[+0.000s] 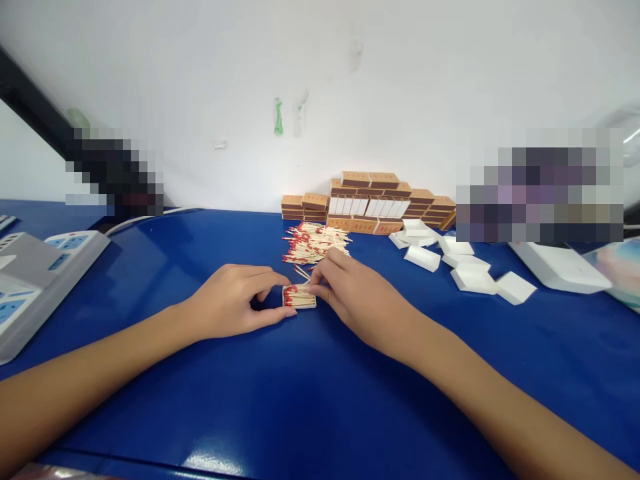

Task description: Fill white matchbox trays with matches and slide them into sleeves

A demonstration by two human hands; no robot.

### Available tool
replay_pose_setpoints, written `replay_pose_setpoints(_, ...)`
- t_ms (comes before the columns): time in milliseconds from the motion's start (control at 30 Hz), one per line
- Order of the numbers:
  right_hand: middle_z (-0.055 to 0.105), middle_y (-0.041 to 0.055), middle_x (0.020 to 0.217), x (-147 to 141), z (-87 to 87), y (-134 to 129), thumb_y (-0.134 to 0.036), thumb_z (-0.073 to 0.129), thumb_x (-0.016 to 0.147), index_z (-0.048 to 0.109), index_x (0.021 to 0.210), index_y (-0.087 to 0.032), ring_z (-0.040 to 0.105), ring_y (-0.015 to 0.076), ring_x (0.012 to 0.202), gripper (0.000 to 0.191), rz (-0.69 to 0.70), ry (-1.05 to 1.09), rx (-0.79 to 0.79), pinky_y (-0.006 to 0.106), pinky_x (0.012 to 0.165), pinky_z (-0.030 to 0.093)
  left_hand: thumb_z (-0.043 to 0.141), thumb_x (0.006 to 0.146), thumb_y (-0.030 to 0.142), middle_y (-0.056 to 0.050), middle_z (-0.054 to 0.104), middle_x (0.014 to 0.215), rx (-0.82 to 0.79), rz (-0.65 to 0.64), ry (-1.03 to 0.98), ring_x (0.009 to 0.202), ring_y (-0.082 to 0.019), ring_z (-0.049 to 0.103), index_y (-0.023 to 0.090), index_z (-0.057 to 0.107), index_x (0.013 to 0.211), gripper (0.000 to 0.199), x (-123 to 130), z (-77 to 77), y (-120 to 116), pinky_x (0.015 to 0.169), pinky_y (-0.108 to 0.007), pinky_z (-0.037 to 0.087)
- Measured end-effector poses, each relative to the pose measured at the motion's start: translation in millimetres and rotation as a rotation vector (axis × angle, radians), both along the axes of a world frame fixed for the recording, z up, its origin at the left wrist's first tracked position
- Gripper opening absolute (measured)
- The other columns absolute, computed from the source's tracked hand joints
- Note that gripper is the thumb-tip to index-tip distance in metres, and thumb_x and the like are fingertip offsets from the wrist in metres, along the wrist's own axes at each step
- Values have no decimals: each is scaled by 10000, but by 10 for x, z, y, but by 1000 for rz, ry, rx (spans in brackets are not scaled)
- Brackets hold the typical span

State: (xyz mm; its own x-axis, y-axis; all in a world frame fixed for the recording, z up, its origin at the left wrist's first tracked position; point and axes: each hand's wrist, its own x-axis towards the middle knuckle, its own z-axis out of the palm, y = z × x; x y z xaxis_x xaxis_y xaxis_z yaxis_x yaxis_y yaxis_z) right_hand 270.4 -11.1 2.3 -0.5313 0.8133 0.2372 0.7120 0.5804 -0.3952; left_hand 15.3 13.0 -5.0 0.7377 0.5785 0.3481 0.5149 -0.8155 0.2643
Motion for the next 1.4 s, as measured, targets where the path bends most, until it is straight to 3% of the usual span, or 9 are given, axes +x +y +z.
replay_pose_setpoints(200, 632, 70, 990, -113, -31, -93, -221, 552, 1025, 629, 989, -209, 632, 209, 871, 86, 41, -30, 46, 333, 746, 509, 672, 953, 483, 20, 669, 750, 10, -31, -20, 612, -111, 589, 175, 727, 1030, 322, -19, -18, 7, 591, -244, 410)
replay_pose_setpoints(467, 608, 70, 1032, -60, -49, -39, -219, 521, 1040, 635, 1065, -226, 624, 195, 884, 117, 46, 35, 55, 327, 765, 511, 664, 956, 485, 19, 669, 773, -5, -63, 21, 637, -114, 598, 181, 715, 1038, 319, -10, -4, 0, 598, -253, 413)
replay_pose_setpoints(900, 619, 48, 940, -56, 2, -56, -249, 618, 990, 643, 913, -214, 603, 182, 837, 89, 33, 26, -17, 309, 703, 475, 639, 969, 492, 7, 680, 798, -20, -63, 42, 669, -124, 621, 178, 723, 1062, 338, -14, -12, -6, 630, -254, 447)
replay_pose_setpoints(1167, 600, 15, 804, -102, -128, 148, -301, 679, 941, 692, 886, -212, 539, 155, 694, 105, -183, 233, 22, 303, 648, 446, 657, 962, 490, 24, 657, 767, 2, -69, 16, 643, -111, 609, 189, 716, 1075, 327, -14, -17, -8, 614, -248, 438)
replay_pose_setpoints(1400, 613, 27, 843, -120, -151, 226, -282, 696, 925, 710, 842, -213, 559, 171, 751, 108, -204, 143, -79, 313, 680, 436, 678, 951, 477, 37, 634, 718, 3, -59, -8, 610, -104, 586, 182, 718, 1062, 318, 0, -26, -9, 591, -244, 418)
